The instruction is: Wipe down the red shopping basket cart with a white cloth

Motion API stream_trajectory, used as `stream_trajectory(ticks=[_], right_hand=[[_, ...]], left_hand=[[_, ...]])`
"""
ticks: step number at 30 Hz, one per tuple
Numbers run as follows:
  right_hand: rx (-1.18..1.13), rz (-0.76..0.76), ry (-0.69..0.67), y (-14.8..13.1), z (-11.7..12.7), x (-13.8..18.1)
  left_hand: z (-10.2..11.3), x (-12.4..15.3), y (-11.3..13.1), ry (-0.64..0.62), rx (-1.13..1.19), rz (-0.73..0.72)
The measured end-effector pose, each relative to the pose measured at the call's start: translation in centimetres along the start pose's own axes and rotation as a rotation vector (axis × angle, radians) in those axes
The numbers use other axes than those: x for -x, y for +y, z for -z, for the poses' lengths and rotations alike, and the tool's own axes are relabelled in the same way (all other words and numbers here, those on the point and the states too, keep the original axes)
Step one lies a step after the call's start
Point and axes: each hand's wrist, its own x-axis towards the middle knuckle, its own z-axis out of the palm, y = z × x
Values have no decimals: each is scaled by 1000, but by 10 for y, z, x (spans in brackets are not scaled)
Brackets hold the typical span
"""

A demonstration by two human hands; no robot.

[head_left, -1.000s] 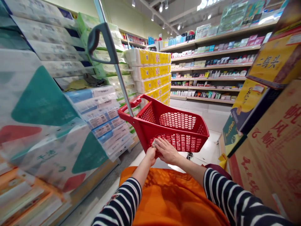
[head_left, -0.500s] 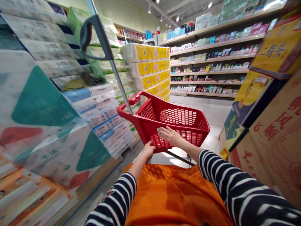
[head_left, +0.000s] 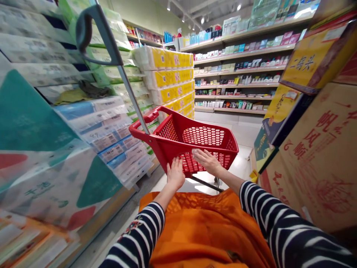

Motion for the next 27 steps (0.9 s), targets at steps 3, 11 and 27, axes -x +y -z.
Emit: stream_trajectory(ticks=[3,11,27], right_hand=[[-30,-10,-93,-16,-17,37],[-86,-226,47,-14,13,0],[-62,-616,127,-22,-2,36]], left_hand=[[-5,4,3,-13,-17,-46],[-5,-1,10,32,-83,-96],[-15,-17,41,59,-159,-299]])
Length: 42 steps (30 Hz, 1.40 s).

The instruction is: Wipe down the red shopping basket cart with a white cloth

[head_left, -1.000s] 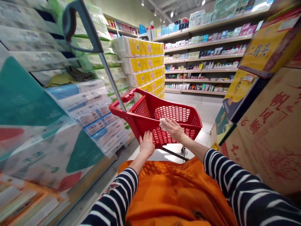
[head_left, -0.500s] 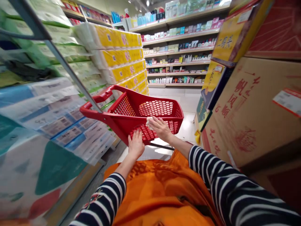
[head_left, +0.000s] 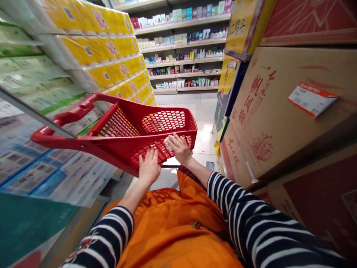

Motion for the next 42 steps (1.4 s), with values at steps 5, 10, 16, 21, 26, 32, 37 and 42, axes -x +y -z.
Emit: stream_trajectory(ticks=[5,10,16,21,26,32,37,42], right_hand=[[-12,-64,-148,-6,-19,25],[2,-194,-244,-5,-22,53],[34,-303,0,11,7,24],[3,-346,-177,13,-16,44],[-26,-451,-267,8,-36,71],[15,-504,124,43,0,39],[42,-511,114,49,-8,54],[93,-346,-81,31,-25,83]], left_hand=[[5,3,4,6,-8,-37],[5,6,-2,-22,-25,-9],[9,-1,1,23,-7,-26],[11,-3,4,28,-10,-49],[7,0,3,-2,-22,-57],[12,0,10,-16,-3,-30],[16,0,16,-31,50,-37],[10,6,12,-45,89,-17]])
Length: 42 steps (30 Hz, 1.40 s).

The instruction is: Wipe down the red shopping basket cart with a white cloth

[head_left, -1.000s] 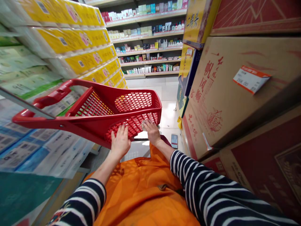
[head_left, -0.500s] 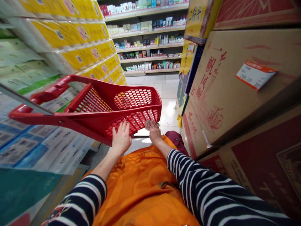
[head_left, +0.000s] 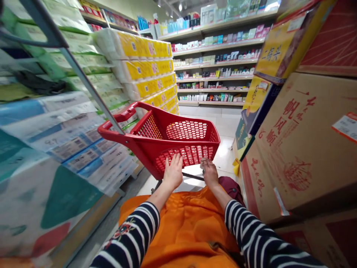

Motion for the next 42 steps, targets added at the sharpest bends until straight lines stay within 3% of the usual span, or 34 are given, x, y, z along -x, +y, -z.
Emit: stream_trajectory(ticks=[4,7,10,13,18,21,24,26,28,32,37,39,42], right_hand=[[-90,216,195,-25,27,-39],[-121,331,246,-47,47,-81],[-100,478,142,-52,44,-93],[-77,625,-12,-43,30,-76],[-153,666,-77,-51,26,-59],[-325,656,-93,-83,42,-71],[-519,578,-137,-115,56,-86],[-591,494,-153,-129,60,-93],[-586,417,-121,-137,59,-95],[-432,465,-32,-145,52,-84],[-247,785,-213,-128,45,-65],[-198,864,-221,-117,42,-71],[-128,942,-137,-111,40,-99]], left_hand=[[-4,2,-9,6,26,35],[-2,4,-15,13,34,70],[0,6,-18,21,43,81],[-1,10,-20,16,54,89],[-8,13,-21,12,151,136],[-7,4,-23,109,537,315],[1,-7,-29,271,1266,524],[7,-11,-33,257,1669,601],[11,-11,-33,168,1869,666],[7,-3,-27,93,1935,756],[-5,11,-31,13,1931,831],[-6,12,-33,-26,1936,795],[-5,5,-37,67,1809,706]])
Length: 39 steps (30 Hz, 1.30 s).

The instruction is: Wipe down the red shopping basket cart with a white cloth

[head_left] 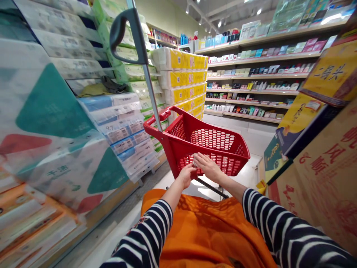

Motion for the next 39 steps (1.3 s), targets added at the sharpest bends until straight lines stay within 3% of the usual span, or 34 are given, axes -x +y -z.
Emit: stream_trajectory(ticks=[4,7,12,15,18,21,26,29,31,35,37,39], right_hand=[[110,30,43,24,2,-27],[112,97,-51,21,-8,-24],[62,68,-218,-3,-31,1],[26,72,-138,-8,-26,-15],[29,26,3,-3,-14,-48],[22,-10,3,-5,-17,-61],[6,-18,-182,-28,-48,-18],[-23,20,-227,-36,-49,-11],[-52,60,-167,-35,-37,-32],[-54,58,25,-30,-13,-105],[-45,49,27,-30,-11,-125],[-31,43,-44,-34,-18,-122]], left_hand=[[11,-8,8,232,-339,-110],[30,-2,11,317,-523,-154],[46,10,18,327,-1439,-409],[47,9,24,342,-1657,-410],[49,7,28,377,-1732,-420],[54,9,29,377,-1756,-430],[60,11,22,350,-1779,-472],[64,10,18,350,-1778,-465],[68,10,17,368,-1772,-429],[78,10,19,419,-1762,-353],[83,11,20,426,-1761,-351],[87,12,20,433,-1752,-367]])
